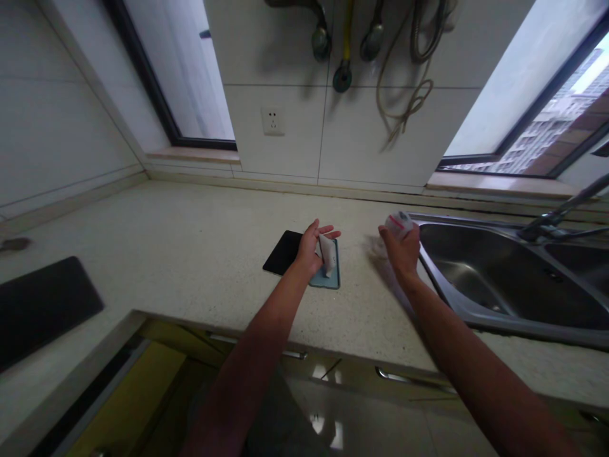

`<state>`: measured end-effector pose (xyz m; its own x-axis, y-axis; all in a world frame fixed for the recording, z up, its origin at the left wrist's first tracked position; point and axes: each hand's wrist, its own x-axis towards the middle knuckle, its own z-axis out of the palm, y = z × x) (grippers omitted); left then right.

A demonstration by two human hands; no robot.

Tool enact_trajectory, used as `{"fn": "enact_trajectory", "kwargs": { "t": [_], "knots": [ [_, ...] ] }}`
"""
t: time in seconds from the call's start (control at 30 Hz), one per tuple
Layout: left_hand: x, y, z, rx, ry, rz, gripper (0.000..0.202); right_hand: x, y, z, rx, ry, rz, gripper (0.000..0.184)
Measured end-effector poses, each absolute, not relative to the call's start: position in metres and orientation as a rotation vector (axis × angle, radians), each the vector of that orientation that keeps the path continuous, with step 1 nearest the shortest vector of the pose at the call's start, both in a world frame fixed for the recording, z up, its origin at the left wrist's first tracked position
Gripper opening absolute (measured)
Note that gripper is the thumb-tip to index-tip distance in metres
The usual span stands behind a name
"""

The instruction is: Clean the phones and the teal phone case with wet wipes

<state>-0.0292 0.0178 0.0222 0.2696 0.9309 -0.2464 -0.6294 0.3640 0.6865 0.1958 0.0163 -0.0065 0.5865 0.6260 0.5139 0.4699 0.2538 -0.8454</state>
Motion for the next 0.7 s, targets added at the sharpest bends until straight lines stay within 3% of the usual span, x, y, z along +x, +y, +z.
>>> {"fn": "enact_trajectory", "kwargs": {
  "t": [0.1, 0.2, 0.3, 0.47, 0.57, 0.7],
  "knots": [
    [-0.031, 0.019, 0.023, 0.497, 0.7, 1.144, 0.039, 0.191, 0.005, 0.007, -1.168, -1.057, -0.096, 0.063],
    [-0.03, 0.021, 0.022, 0.506, 0.7, 1.168, 0.038, 0.18, -0.009, 0.015, -0.919, -1.115, -0.177, 0.048],
    [-0.026, 0.019, 0.021, 0.587, 0.705, 1.189, 0.04, 0.161, -0.015, 0.008, -0.898, -1.3, 0.165, 0.036],
    [-0.018, 0.012, 0.019, 0.834, 0.72, 1.211, 0.048, 0.13, -0.011, -0.017, -1.088, -1.446, 0.887, 0.057],
    [-0.016, 0.007, 0.018, 0.976, 0.699, 1.179, 0.059, 0.123, -0.014, -0.017, -1.116, -1.461, 1.02, 0.058],
    [-0.014, 0.005, 0.014, 1.173, 0.622, 1.171, 0.071, 0.123, -0.02, -0.006, -1.087, -1.418, 1.053, 0.044]
  ]
}}
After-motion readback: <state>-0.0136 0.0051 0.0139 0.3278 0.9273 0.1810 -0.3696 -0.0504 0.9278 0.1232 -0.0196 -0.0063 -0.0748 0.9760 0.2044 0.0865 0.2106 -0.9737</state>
